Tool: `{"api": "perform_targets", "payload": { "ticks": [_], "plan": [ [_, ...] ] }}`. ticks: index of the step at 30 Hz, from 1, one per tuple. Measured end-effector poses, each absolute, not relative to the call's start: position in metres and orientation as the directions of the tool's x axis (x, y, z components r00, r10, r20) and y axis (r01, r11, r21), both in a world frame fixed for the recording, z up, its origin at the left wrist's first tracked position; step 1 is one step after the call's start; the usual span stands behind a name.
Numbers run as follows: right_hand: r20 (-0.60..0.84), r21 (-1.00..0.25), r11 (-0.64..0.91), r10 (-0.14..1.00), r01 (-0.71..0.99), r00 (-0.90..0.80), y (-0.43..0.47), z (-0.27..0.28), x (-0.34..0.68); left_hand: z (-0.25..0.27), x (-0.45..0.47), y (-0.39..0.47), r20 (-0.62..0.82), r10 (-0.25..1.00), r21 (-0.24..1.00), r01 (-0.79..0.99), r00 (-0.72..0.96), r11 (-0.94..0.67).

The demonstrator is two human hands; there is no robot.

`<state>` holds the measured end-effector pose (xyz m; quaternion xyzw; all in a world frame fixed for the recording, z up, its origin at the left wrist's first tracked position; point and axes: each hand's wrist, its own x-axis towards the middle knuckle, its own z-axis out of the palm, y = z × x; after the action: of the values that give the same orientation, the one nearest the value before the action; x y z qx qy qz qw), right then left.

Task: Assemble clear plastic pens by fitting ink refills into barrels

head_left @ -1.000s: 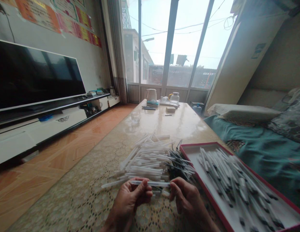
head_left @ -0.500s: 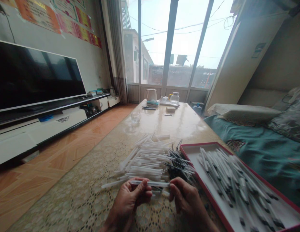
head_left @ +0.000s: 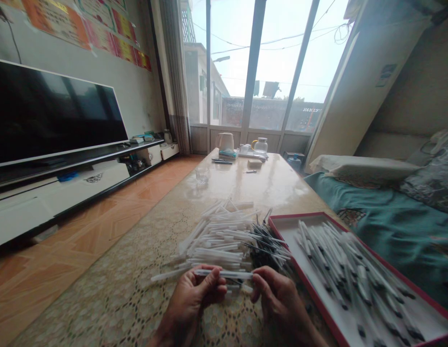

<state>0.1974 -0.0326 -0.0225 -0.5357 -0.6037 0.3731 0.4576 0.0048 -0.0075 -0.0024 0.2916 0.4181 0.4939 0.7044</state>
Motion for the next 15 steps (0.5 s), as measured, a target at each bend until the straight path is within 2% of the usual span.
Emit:
{"api": "perform_targets", "payload": {
  "ticks": [6,12,15],
  "plan": [
    [0.134,-0.946,0.145,0.989,0.290,-0.058,-0.0332,-0.0248,0.1994,-0.0057,0.0042,-0.0075,-0.306,0.939,0.821,-0.456,0.154,0.342],
    [0.069,-0.985,0.075,0.997,0.154,-0.044,-0.0313,-0.0245,0.1985,-0.0069,0.0039,-0.0068,-0.302,0.942,0.834,-0.439,0.143,0.334],
    [0.051,-0.981,0.060,0.997,0.186,-0.051,-0.0318,-0.0244,0.1985,-0.0035,0.0047,-0.0070,-0.309,0.938,0.828,-0.440,0.157,0.347]
  ]
}}
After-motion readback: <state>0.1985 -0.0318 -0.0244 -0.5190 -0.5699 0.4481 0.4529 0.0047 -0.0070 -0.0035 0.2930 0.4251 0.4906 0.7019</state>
